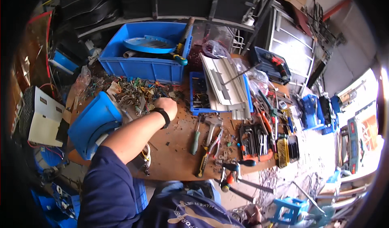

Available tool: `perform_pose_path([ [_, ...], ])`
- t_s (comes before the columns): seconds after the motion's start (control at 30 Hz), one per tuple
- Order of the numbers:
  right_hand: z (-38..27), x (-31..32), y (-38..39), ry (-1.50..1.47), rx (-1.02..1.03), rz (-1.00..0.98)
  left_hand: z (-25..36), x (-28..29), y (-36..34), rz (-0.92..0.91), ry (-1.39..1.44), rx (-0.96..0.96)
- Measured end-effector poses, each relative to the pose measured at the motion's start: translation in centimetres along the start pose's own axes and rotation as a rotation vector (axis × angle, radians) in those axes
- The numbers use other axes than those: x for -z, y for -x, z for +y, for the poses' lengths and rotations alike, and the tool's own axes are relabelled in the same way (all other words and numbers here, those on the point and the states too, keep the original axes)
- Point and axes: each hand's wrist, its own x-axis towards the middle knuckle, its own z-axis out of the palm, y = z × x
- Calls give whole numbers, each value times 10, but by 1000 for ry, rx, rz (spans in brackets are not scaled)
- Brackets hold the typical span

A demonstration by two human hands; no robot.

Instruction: The person walks through a cluttered workshop and sits at a workbench to repair a blue and white electronic device. They use a screwdriver to unscrew a terminal block, remove a yellow wire, and then reinsert and tighten the wire back into the block.

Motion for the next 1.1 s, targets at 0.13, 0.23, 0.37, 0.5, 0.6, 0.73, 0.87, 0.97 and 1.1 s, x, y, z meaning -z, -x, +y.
perform_pose_path([
  [0.13, -20, 7, 45, 8, -55, 186, -14, 86, 37, -21, 96, -89],
  [0.23, -33, -8, 71, -49, 10, 235, -24, 144, 60, -22, 161, -154],
  [0.37, -28, -16, 107, -181, 90, 238, -33, 197, 70, 51, 373, -266],
  [0.5, -29, -9, 102, -204, 141, 358, -33, 239, 97, 188, 483, -375],
  [0.6, -36, 1, 78, -259, 193, 388, -45, 245, 101, 315, 546, -414],
  [0.73, -41, 43, 49, -398, 181, 445, -4, 278, 116, 425, 557, -370],
  [0.87, -53, 90, 18, -477, 154, 460, 64, 316, 131, 245, 439, -315],
  [0.97, -51, 135, -8, -467, 154, 462, 143, 345, 155, 112, 321, -305],
  [1.1, -5, 214, -50, -454, 156, 543, 274, 358, 175, 133, 370, -428],
])
